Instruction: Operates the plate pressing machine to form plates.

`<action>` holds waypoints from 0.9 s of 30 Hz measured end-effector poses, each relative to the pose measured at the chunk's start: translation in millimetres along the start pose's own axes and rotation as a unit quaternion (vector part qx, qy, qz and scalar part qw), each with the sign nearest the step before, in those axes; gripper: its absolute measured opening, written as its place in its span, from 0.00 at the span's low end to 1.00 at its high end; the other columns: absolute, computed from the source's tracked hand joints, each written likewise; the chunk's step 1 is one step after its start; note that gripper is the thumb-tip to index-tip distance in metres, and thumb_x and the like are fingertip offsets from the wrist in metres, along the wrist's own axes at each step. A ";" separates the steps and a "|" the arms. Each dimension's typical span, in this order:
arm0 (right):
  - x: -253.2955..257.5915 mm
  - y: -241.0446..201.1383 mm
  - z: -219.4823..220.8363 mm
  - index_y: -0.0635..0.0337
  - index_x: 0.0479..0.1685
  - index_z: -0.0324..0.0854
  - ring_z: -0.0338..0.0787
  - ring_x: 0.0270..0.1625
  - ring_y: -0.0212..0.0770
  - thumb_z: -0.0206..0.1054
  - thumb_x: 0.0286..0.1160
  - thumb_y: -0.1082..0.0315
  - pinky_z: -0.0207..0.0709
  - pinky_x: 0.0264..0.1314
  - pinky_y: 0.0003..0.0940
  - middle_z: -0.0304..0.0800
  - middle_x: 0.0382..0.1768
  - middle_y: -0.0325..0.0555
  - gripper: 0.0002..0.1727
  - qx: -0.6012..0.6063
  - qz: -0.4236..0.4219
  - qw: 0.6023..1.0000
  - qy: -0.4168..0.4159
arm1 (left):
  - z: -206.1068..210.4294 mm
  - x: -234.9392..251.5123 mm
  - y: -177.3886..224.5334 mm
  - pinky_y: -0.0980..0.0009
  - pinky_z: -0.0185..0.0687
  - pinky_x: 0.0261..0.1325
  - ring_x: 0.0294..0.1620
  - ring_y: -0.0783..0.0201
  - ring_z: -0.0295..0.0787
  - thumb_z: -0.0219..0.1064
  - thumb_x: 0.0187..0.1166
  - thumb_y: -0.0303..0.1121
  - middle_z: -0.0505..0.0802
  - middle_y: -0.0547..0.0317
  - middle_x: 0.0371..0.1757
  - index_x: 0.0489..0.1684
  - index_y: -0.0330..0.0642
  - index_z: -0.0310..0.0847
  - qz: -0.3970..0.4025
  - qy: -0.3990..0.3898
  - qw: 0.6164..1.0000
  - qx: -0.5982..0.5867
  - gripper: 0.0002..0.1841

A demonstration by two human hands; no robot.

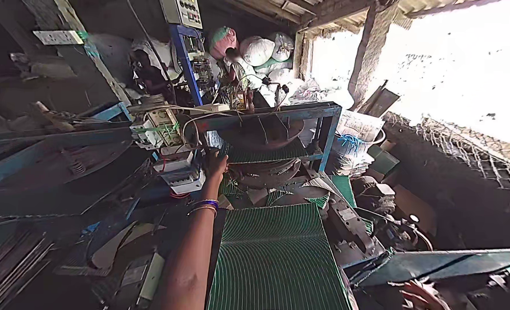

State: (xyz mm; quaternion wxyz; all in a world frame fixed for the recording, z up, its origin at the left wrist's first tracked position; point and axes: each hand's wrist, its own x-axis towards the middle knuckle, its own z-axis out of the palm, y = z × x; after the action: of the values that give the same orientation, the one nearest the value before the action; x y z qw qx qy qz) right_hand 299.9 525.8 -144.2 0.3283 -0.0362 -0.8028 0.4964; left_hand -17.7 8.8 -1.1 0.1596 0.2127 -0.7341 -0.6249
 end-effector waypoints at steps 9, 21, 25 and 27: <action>117.9 -5.6 37.2 0.73 0.61 0.84 0.83 0.66 0.70 0.60 0.79 0.69 0.78 0.67 0.61 0.83 0.62 0.74 0.19 -0.165 -0.112 0.977 0.080 | -7.5 -25.0 2.9 0.74 0.73 0.31 0.27 0.67 0.73 0.59 0.90 0.33 0.81 0.46 0.47 0.87 0.41 0.58 0.003 0.002 1.000 -0.026 0.27; 220.8 10.6 150.8 0.67 0.56 0.86 0.88 0.62 0.69 0.57 0.89 0.54 0.77 0.56 0.70 0.90 0.54 0.67 0.22 -0.292 0.003 0.951 -0.097 | -10.1 -180.9 -124.9 0.58 0.86 0.54 0.55 0.54 0.88 0.48 0.93 0.41 0.87 0.39 0.65 0.79 0.29 0.69 0.128 -0.085 0.980 0.126 0.26; 219.3 15.7 149.6 0.65 0.53 0.87 0.89 0.58 0.70 0.57 0.90 0.52 0.77 0.53 0.70 0.91 0.50 0.66 0.23 -0.305 0.015 0.947 -0.096 | 1.1 -222.9 -176.9 0.46 0.68 0.77 0.73 0.48 0.78 0.53 0.86 0.55 0.86 0.52 0.70 0.64 0.51 0.88 0.291 -0.134 0.881 0.349 0.25; 219.0 14.2 150.3 0.64 0.51 0.86 0.89 0.57 0.70 0.55 0.90 0.51 0.77 0.52 0.70 0.90 0.49 0.67 0.23 -0.307 0.023 0.946 -0.098 | 2.9 -226.7 -177.7 0.43 0.69 0.76 0.74 0.44 0.78 0.54 0.84 0.57 0.85 0.51 0.72 0.65 0.51 0.87 0.308 -0.119 0.860 0.390 0.26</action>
State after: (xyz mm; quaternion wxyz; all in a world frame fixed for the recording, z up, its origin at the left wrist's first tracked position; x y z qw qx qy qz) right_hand 40.3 500.9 -92.1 0.2092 -0.1051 -0.9436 0.2341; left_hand 195.5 104.4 -169.5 0.1593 -0.0560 -0.9591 -0.2273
